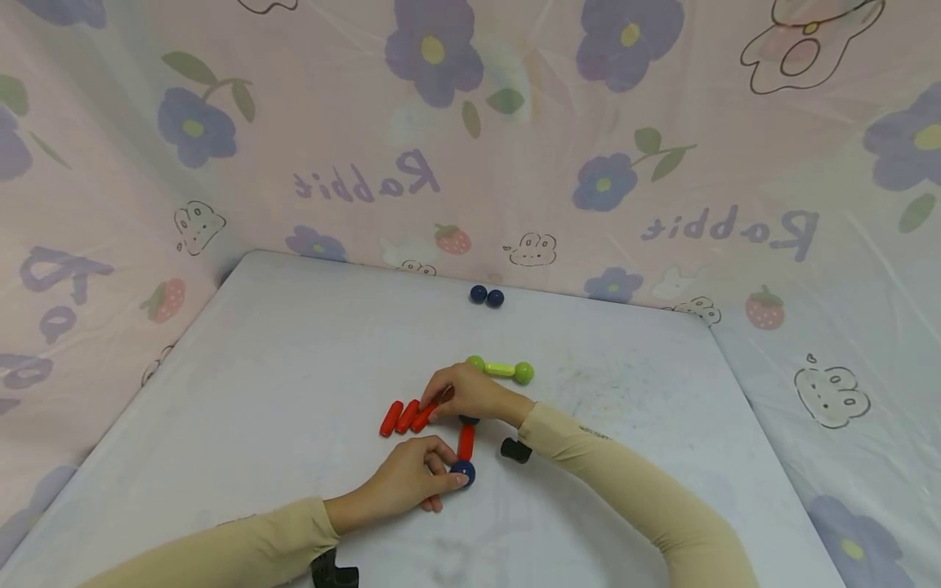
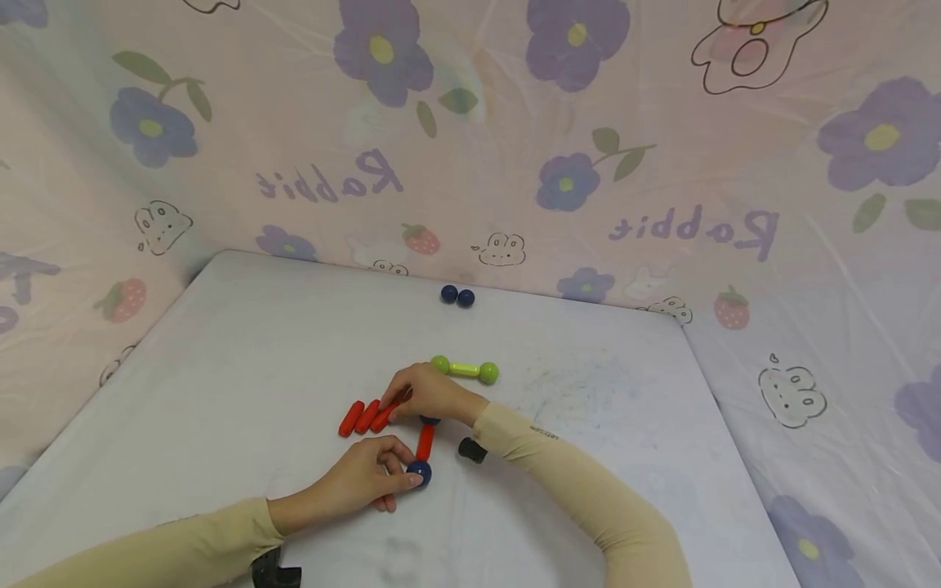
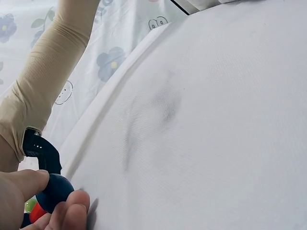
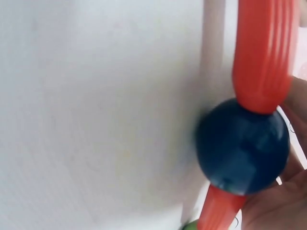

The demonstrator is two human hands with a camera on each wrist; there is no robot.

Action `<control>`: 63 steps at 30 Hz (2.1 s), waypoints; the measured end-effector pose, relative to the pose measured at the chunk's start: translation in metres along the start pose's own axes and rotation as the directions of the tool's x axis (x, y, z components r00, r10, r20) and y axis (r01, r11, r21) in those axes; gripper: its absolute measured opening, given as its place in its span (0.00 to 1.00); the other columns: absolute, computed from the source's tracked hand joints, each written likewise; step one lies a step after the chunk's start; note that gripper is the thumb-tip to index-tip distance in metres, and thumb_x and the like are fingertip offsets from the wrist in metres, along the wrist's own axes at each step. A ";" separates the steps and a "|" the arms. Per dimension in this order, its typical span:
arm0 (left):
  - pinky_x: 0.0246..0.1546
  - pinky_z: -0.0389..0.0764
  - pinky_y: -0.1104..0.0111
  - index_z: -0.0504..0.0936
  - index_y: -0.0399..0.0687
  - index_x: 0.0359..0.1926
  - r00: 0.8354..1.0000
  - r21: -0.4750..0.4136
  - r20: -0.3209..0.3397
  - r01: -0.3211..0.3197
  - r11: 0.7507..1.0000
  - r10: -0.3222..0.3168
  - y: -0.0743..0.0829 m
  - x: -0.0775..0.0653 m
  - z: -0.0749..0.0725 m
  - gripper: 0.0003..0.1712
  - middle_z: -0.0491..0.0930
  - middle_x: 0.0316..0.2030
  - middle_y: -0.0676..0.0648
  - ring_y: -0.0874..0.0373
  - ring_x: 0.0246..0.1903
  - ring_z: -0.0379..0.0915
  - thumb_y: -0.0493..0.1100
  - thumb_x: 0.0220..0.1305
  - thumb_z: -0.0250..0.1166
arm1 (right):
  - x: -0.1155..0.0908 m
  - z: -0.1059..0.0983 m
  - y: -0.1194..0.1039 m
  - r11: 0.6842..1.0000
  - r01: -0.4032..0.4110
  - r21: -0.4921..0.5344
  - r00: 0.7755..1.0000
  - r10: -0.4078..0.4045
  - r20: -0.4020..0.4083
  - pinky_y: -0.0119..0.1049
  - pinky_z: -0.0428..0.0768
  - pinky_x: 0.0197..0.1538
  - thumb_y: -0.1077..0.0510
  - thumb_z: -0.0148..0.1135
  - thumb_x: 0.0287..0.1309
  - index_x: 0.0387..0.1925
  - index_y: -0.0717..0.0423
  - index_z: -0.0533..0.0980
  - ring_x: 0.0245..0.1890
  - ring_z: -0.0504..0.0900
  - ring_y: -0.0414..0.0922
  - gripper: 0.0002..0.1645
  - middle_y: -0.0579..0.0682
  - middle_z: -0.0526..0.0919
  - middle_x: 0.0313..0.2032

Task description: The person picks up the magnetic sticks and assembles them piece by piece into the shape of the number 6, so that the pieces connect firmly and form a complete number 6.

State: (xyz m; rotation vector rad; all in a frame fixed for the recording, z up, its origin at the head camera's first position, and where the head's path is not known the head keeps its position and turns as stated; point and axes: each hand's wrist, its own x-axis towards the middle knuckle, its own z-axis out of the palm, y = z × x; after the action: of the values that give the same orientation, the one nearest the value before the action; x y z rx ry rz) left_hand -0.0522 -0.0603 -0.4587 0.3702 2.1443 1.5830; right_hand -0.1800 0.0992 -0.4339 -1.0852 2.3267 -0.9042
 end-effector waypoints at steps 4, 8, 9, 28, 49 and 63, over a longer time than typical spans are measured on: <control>0.19 0.81 0.68 0.79 0.39 0.43 1.000 -0.016 0.009 0.010 1.000 -0.010 -0.001 0.001 0.000 0.20 0.80 0.22 0.50 0.59 0.16 0.79 0.50 0.59 0.72 | 0.001 0.000 -0.001 1.000 0.006 -0.015 1.000 -0.006 0.008 0.23 0.79 0.48 0.60 0.74 0.52 0.41 0.49 0.87 0.40 0.80 0.34 0.12 0.45 0.88 0.41; 0.20 0.81 0.67 0.79 0.39 0.43 1.000 -0.027 0.011 0.019 0.999 -0.018 -0.001 0.001 -0.001 0.21 0.80 0.22 0.49 0.59 0.16 0.80 0.50 0.59 0.72 | 0.001 0.001 -0.002 1.000 0.003 -0.015 1.000 -0.003 0.019 0.23 0.79 0.48 0.61 0.74 0.52 0.41 0.50 0.87 0.40 0.80 0.33 0.12 0.45 0.88 0.41; 0.20 0.81 0.67 0.79 0.39 0.43 1.000 -0.027 0.011 0.020 0.999 -0.020 -0.001 0.001 -0.001 0.21 0.80 0.22 0.49 0.59 0.16 0.80 0.50 0.59 0.72 | 0.001 0.001 -0.001 1.000 0.004 -0.013 1.000 -0.004 0.021 0.23 0.80 0.48 0.61 0.74 0.52 0.41 0.50 0.87 0.40 0.80 0.33 0.12 0.46 0.88 0.41; 0.20 0.81 0.68 0.79 0.39 0.42 1.000 -0.037 0.006 0.027 0.999 -0.027 -0.002 0.002 -0.001 0.20 0.80 0.21 0.50 0.59 0.16 0.80 0.49 0.58 0.73 | 0.003 0.001 -0.003 0.999 0.008 -0.034 1.000 -0.007 0.025 0.24 0.78 0.45 0.60 0.75 0.51 0.42 0.47 0.87 0.37 0.78 0.34 0.13 0.43 0.88 0.38; 0.21 0.82 0.68 0.80 0.40 0.42 1.000 -0.053 0.000 0.030 0.998 -0.030 -0.002 0.002 -0.001 0.20 0.80 0.21 0.49 0.59 0.16 0.80 0.49 0.57 0.74 | -0.012 -0.024 -0.005 1.000 -0.005 0.026 0.996 0.007 -0.089 0.27 0.82 0.46 0.64 0.71 0.54 0.46 0.51 0.85 0.39 0.82 0.37 0.15 0.46 0.86 0.40; 0.22 0.82 0.68 0.80 0.40 0.43 0.999 -0.062 0.009 0.034 0.998 -0.034 -0.001 0.001 -0.001 0.20 0.79 0.22 0.49 0.59 0.17 0.80 0.49 0.58 0.73 | -0.056 -0.038 0.009 0.994 -0.104 0.033 0.956 0.109 -0.274 0.29 0.79 0.44 0.56 0.72 0.56 0.47 0.45 0.85 0.39 0.80 0.38 0.16 0.43 0.84 0.40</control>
State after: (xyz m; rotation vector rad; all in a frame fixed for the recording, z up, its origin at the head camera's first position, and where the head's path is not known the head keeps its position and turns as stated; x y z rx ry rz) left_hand -0.0532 -0.0609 -0.4599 0.3180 2.0791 1.6219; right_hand -0.1729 0.1622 -0.4085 -0.8623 2.5662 -1.0925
